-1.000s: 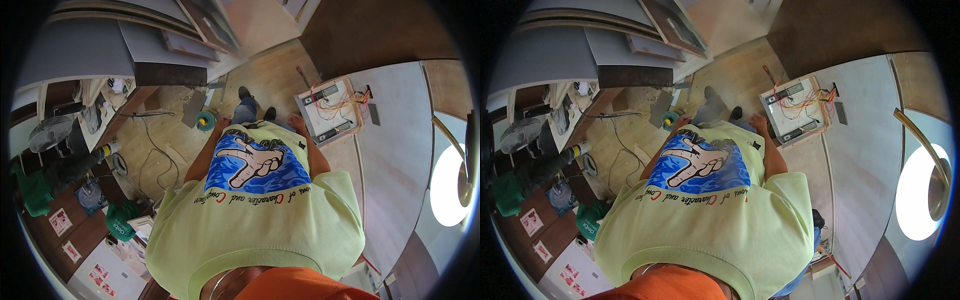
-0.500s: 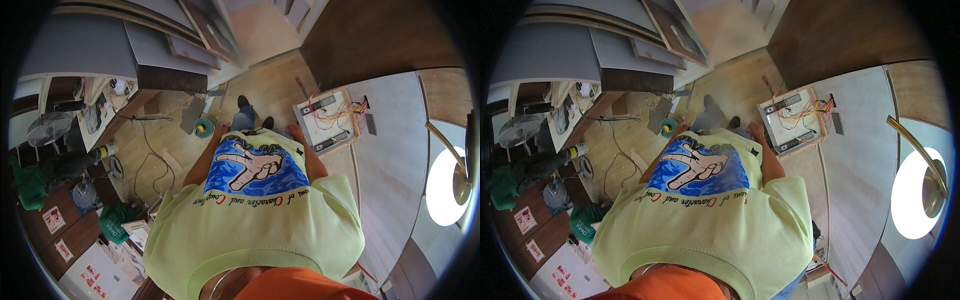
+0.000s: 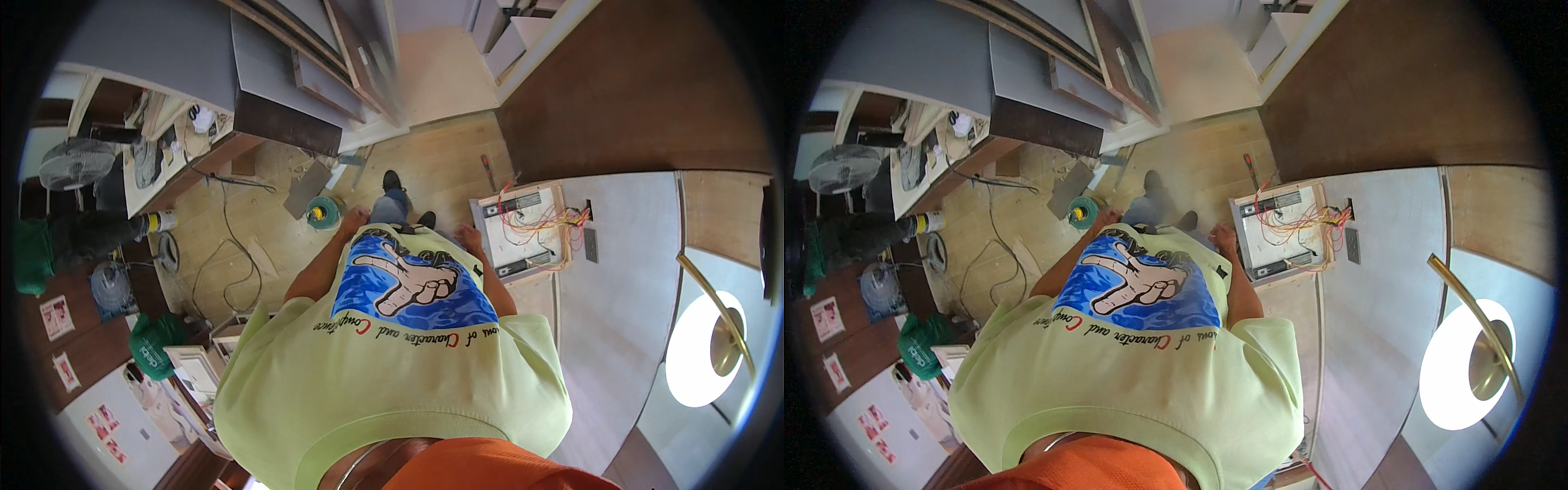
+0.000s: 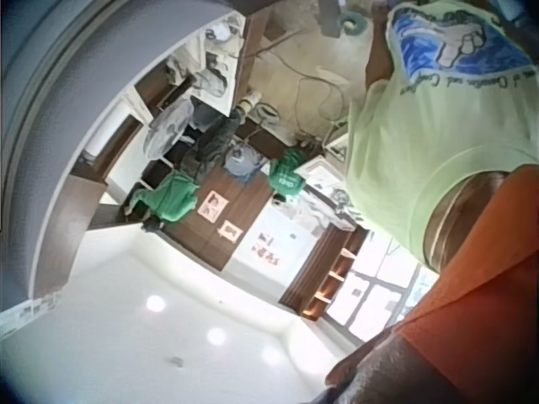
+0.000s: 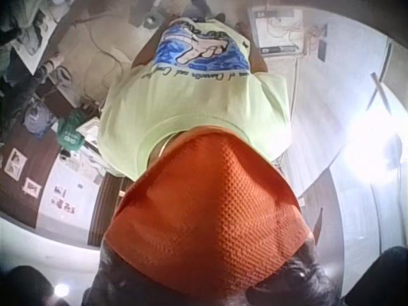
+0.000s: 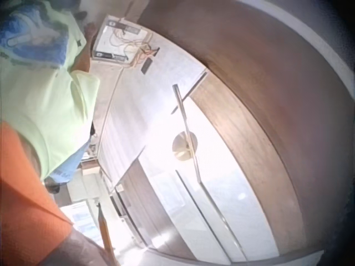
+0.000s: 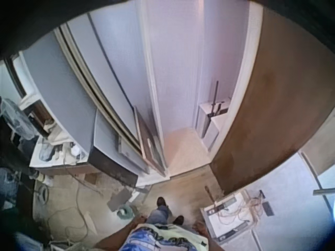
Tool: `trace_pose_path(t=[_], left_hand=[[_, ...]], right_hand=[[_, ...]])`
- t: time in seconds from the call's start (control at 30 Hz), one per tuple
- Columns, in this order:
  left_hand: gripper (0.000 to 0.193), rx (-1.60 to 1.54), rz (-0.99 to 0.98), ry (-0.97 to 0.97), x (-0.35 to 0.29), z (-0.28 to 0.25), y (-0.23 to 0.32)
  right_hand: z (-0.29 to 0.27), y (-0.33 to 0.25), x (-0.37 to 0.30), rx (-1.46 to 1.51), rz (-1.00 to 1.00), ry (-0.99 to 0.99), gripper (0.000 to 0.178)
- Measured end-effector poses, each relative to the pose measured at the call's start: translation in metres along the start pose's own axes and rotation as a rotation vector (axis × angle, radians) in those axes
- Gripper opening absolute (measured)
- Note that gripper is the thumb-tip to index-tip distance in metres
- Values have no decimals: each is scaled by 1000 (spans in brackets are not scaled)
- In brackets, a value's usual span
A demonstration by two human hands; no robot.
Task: The person assembles a cabinet by handling and positioning wooden panels and a dark rectangular insert. They place panels into the cabinet frame, adjust their alignment, and fit the dark insert into a designated slot.
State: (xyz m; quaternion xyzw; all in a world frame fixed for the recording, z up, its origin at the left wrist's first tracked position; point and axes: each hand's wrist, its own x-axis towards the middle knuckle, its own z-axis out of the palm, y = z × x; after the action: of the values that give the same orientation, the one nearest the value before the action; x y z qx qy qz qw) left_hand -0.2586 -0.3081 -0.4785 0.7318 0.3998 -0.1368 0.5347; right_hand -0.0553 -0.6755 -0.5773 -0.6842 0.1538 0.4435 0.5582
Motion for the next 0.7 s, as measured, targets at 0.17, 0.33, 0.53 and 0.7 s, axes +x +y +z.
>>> trace_pose_path(t=[0.17,0.33,0.53,0.7], left_hand=[[32,14,93,35,-8,1,13],[29,-25,35,68,-8,5,9],[28,-20,54,75,-6,8,2],[27,-118,89,52,2,9,-12]], right_hand=[[-3,-2,-1,32,35,30,41],[-7,-5,-4,28,-14,-43,43],[-6,-4,-3,-38,-38,-54,41],[-6,-3,-4,-18,-57,-50,41]])
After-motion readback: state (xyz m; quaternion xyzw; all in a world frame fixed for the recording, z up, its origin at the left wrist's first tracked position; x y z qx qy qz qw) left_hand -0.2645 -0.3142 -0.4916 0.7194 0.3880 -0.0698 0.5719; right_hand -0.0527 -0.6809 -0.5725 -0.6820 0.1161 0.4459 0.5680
